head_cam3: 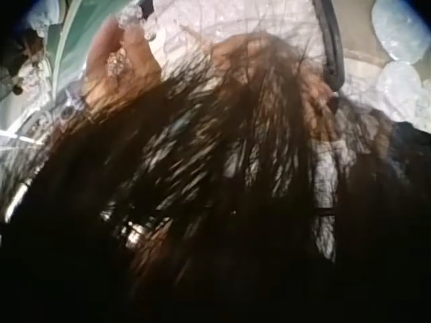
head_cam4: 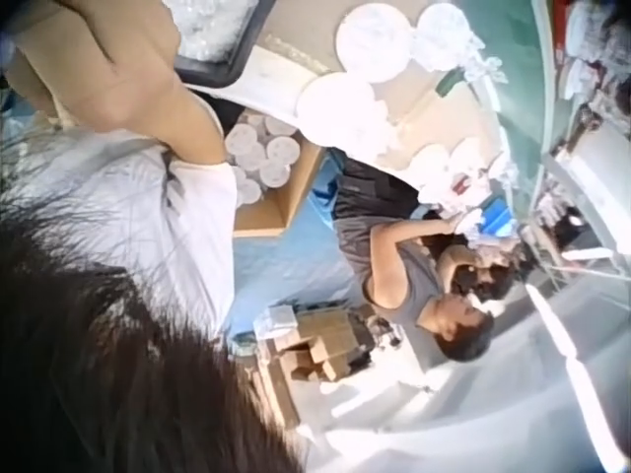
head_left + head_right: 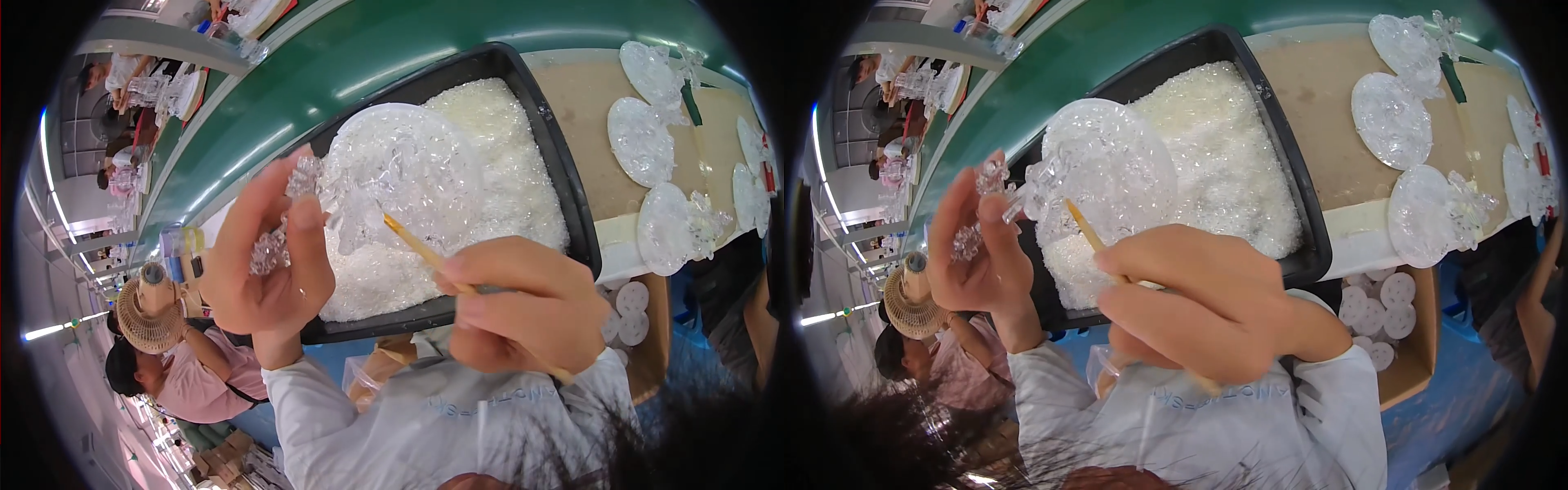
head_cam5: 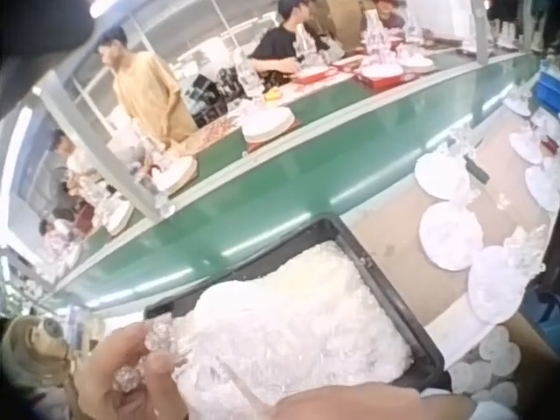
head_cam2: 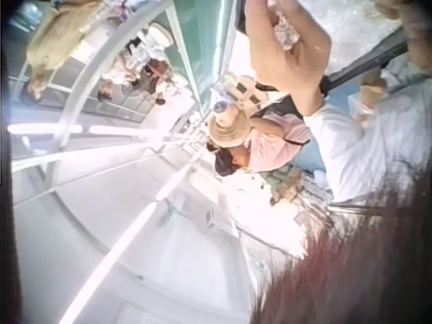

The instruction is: Applying decorative white crystals to the base of clear plastic light fixtures using a brush and adhesive.

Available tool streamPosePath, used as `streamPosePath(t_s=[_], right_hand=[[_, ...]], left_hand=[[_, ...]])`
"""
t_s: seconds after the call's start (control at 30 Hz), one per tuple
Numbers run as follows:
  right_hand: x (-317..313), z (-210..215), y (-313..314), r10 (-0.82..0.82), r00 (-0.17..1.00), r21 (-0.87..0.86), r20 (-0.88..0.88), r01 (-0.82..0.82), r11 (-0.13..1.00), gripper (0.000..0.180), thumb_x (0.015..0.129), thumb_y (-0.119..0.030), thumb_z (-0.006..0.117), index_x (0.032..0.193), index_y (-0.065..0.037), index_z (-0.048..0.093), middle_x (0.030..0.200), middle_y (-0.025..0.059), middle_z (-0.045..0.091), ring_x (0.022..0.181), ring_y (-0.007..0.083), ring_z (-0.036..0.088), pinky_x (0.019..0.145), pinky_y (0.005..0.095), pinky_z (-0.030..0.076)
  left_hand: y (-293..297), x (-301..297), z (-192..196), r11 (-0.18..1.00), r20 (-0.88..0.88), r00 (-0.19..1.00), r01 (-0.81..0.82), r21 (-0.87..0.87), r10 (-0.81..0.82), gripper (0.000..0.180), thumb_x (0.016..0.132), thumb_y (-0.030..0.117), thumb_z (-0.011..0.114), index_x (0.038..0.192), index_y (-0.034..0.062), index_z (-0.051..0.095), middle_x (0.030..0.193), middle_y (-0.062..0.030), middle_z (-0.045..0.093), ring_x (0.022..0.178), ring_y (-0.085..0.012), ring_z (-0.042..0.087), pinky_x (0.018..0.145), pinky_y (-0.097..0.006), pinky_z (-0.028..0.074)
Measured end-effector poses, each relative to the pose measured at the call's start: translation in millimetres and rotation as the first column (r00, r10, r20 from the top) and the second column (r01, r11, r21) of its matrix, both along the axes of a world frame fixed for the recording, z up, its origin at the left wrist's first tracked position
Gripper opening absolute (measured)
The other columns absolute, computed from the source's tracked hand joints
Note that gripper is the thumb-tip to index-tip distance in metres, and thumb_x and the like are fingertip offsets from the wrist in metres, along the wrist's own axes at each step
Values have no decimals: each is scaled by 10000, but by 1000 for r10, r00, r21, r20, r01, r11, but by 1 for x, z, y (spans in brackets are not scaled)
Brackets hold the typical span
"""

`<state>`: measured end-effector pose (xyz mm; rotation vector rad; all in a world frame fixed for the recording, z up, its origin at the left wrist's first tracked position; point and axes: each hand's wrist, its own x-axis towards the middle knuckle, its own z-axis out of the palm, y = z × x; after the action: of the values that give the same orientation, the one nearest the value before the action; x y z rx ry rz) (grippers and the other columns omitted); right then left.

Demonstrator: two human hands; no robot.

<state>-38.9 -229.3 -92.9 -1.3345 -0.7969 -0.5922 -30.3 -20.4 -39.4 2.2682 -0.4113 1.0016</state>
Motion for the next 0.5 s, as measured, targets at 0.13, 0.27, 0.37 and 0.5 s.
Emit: streamPosePath(t_s=[0.13,0.27,0.37,0.5], right_hand=[[7,-2,-6,-80,995,29,53,78,996,255,694,110,656,934,45,594,897,264,668,640,273,669,556,315,559],[12,-6,-5,-107,990,47,95,103,994,192,769,20,719,942,64,649,914,230,673,658,279,663,539,321,555],[13,-2,-8,-101,992,1,73,101,995,177,772,32,702,939,64,651,909,229,674,661,280,662,546,318,556],[14,-2,-12,-58,998,-97,38,62,993,230,733,74,673,956,47,622,907,233,676,677,288,671,566,327,558]], left_hand=[[-1,7,22,995,-166,983,88,52,-78,267,939,10,603,1184,-94,615,1065,-258,698,786,-106,661,587,-209,541],[-6,16,25,998,-285,956,68,-2,-66,263,931,30,614,1175,-65,637,1067,-217,704,738,-74,624,559,-208,532],[-3,13,24,999,-282,958,51,-3,-50,241,914,35,638,1133,-59,671,984,-165,712,697,-77,614,548,-210,525],[-9,6,20,1000,-287,958,17,8,-14,198,879,34,682,1049,-63,713,844,-103,694,645,-96,616,529,-216,518]])
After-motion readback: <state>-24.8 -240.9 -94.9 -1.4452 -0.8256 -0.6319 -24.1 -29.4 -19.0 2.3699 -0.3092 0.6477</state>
